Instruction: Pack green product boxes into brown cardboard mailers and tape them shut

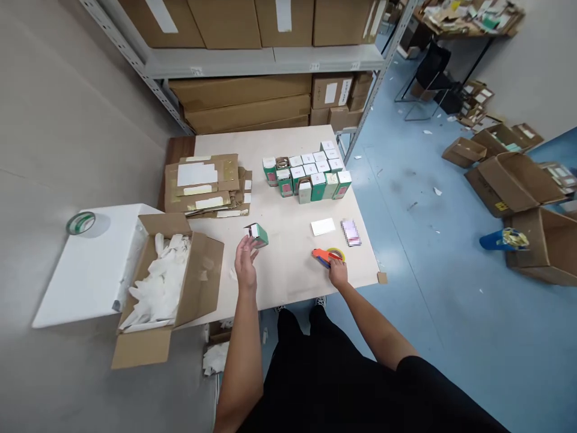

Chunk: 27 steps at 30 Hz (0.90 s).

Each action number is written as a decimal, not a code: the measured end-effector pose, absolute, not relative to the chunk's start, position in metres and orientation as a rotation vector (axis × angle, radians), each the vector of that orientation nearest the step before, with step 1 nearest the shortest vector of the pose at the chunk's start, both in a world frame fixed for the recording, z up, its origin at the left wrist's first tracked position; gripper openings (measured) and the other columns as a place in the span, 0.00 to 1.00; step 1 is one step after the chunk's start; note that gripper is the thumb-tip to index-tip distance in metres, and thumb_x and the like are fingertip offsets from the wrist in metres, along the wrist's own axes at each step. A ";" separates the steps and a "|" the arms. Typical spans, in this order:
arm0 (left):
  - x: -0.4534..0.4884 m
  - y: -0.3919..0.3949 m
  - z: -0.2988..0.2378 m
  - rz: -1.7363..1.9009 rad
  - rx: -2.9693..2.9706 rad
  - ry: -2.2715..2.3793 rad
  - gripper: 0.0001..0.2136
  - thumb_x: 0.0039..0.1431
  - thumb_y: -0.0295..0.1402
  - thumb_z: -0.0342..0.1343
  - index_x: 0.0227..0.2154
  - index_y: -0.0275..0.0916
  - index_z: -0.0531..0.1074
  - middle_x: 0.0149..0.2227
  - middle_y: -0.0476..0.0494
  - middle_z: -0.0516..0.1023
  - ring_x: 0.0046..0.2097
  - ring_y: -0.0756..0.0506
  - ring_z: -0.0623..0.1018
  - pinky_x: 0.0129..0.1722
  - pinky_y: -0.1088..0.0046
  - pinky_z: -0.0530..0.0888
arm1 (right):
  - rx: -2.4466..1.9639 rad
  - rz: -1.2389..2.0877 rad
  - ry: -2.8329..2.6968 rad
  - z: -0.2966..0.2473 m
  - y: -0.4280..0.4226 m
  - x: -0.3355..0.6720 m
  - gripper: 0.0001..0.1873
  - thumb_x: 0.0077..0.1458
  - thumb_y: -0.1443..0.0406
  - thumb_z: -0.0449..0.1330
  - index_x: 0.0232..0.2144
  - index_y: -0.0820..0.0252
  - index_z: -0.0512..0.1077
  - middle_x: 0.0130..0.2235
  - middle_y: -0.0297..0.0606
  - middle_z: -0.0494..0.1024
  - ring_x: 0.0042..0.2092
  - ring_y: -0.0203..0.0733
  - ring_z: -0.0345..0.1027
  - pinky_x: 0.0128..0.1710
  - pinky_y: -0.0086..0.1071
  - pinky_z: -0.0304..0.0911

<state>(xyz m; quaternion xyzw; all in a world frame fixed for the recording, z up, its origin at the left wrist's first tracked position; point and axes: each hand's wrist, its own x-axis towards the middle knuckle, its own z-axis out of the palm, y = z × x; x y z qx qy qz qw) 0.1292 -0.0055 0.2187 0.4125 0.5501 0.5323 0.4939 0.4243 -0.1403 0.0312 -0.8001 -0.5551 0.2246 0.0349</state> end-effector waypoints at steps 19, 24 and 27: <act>0.134 0.014 0.258 1.394 1.040 1.359 0.29 0.65 0.55 0.55 0.61 0.42 0.72 0.61 0.32 0.75 0.62 0.36 0.76 0.57 0.60 0.74 | -1.912 0.755 -1.521 0.108 -0.068 0.431 0.24 0.64 0.58 0.55 0.59 0.59 0.72 0.60 0.46 0.76 0.62 0.51 0.67 0.62 0.44 0.63; 0.072 0.034 0.265 1.505 1.009 1.407 0.28 0.65 0.55 0.55 0.60 0.43 0.72 0.62 0.31 0.74 0.62 0.38 0.76 0.55 0.63 0.74 | -1.640 0.669 -1.655 0.148 0.009 0.355 0.24 0.64 0.57 0.56 0.59 0.55 0.72 0.61 0.45 0.75 0.63 0.51 0.66 0.64 0.47 0.63; 0.029 0.046 0.267 1.556 0.966 1.430 0.28 0.65 0.55 0.55 0.60 0.42 0.72 0.61 0.32 0.75 0.60 0.39 0.77 0.54 0.63 0.74 | -1.521 0.643 -1.733 0.162 0.050 0.299 0.24 0.64 0.58 0.57 0.60 0.54 0.72 0.62 0.45 0.74 0.65 0.51 0.65 0.65 0.48 0.62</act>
